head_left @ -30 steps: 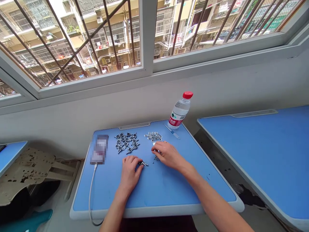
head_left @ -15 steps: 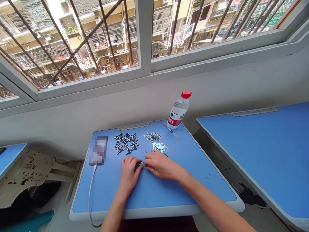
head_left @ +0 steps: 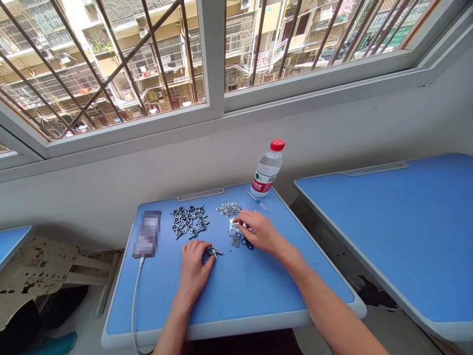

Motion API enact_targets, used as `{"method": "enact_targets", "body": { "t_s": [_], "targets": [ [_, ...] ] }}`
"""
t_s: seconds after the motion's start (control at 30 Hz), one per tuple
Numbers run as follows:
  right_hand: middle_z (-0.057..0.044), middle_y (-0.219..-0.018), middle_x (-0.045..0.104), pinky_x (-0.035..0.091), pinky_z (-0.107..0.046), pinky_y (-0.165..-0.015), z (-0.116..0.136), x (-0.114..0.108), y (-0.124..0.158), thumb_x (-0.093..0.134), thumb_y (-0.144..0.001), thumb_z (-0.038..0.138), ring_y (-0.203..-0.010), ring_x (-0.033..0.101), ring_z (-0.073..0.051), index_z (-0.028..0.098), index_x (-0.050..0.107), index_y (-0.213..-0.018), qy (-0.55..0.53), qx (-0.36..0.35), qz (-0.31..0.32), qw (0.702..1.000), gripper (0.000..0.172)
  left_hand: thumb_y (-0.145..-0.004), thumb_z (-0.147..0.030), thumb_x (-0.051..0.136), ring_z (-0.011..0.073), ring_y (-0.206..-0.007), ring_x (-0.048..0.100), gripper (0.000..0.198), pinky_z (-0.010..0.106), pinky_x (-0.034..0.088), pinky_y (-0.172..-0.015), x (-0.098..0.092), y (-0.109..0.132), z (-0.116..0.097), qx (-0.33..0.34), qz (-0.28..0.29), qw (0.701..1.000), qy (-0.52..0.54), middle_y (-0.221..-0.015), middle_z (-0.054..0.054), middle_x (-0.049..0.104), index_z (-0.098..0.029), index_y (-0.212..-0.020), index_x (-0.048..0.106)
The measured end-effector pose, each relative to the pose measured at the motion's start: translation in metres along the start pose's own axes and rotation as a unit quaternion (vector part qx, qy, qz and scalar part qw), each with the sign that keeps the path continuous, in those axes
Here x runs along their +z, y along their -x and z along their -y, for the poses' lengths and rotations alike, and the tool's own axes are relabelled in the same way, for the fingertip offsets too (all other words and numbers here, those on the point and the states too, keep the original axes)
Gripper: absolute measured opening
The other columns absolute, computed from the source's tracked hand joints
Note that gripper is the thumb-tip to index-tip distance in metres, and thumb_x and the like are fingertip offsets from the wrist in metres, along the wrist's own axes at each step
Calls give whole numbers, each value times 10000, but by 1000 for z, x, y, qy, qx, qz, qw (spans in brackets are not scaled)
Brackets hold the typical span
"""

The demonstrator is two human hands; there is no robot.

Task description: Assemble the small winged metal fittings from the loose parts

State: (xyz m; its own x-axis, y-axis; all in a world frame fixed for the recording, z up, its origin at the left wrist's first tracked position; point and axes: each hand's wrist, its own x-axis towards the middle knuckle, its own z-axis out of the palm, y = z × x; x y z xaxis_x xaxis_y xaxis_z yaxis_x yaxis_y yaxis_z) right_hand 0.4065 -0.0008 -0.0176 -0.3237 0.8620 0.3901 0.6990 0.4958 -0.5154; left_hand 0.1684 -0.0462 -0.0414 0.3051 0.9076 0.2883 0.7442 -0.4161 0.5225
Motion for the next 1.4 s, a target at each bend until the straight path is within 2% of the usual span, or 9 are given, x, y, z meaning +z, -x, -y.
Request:
{"method": "enact_targets", "body": {
  "t_s": [0.17, 0.33, 0.43, 0.53, 0.63, 0.8, 1.03, 1.2, 1.4],
  "targets": [
    [-61, -878, 629, 437, -287, -639, -11, -7, -1, 453, -871, 100, -716, 569, -179, 179, 595, -962, -5, 58, -46, 997, 187, -788, -113, 573, 253, -1002, 591, 243, 432, 423, -881, 1, 1, 2, 3, -19, 1000, 6, -1004, 57, 659, -224, -1002, 608],
    [-43, -845, 627, 426, -282, -648, -15, -8, -1, 498, -858, 82, -732, 576, -174, 187, 622, -834, 38, 63, 16, 997, 165, -735, -69, 489, 262, -1048, 576, 348, 443, 427, -905, -1, 3, 3, 4, -25, 1000, 19, -1041, 64, 647, -228, -1021, 605],
    [-36, -848, 629, 429, -284, -661, -16, -8, -1, 545, -856, 103, -740, 585, -174, 187, 645, -860, 56, 80, 55, 994, 130, -736, -75, 456, 263, -1055, 574, 353, 445, 435, -904, -2, 5, 4, -8, -31, 999, 18, -1046, 64, 644, -231, -1015, 607],
    [-44, -884, 639, 441, -299, -703, -17, -7, 0, 594, -870, 164, -769, 601, -183, 182, 661, -963, 71, 89, 61, 992, 115, -751, -89, 451, 264, -1040, 579, 325, 449, 439, -895, -2, 5, 6, -16, -41, 999, 13, -1031, 67, 648, -223, -1000, 610],
    [-56, -920, 646, 443, -317, -755, -17, -2, -1, 640, -860, 183, -814, 612, -199, 174, 662, -1055, 93, 91, 66, 989, 197, -758, -96, 457, 263, -1027, 580, 309, 451, 437, -891, -1, 5, 6, -17, -42, 999, 11, -1021, 67, 650, -217, -997, 611],
    [-56, -879, 639, 438, -315, -739, -16, 8, -3, 624, -870, 165, -827, 611, -214, 178, 679, -990, 127, 87, 81, 985, 133, -785, -96, 446, 261, -1054, 562, 305, 466, 406, -919, -1, 5, 6, -15, -30, 999, 17, -1044, 74, 641, -207, -1023, 601],
    [-49, -840, 639, 419, -305, -722, -17, 12, -2, 610, -848, 111, -791, 599, -206, 177, 629, -877, 116, 84, 64, 988, 74, -781, -98, 450, 264, -1053, 566, 295, 467, 405, -919, -2, 6, 8, -22, -42, 999, 25, -1030, 70, 644, -208, -1006, 605],
    [-36, -781, 641, 395, -288, -667, -17, 12, -2, 581, -835, 73, -716, 576, -188, 184, 587, -763, 97, 90, 50, 990, 132, -784, -99, 451, 262, -1055, 565, 295, 463, 409, -915, -3, 7, 8, -22, -54, 998, 37, -1032, 70, 647, -208, -1010, 607],
    [-17, -757, 674, 406, -274, -638, -9, 7, -3, 538, -889, 160, -681, 593, -172, 198, 614, -825, 57, 108, 12, 992, 106, -800, -107, 460, 253, -1034, 572, 254, 449, 409, -913, -2, 7, 7, -18, -69, 996, 51, -996, 58, 656, -213, -980, 605]
  ]
}}
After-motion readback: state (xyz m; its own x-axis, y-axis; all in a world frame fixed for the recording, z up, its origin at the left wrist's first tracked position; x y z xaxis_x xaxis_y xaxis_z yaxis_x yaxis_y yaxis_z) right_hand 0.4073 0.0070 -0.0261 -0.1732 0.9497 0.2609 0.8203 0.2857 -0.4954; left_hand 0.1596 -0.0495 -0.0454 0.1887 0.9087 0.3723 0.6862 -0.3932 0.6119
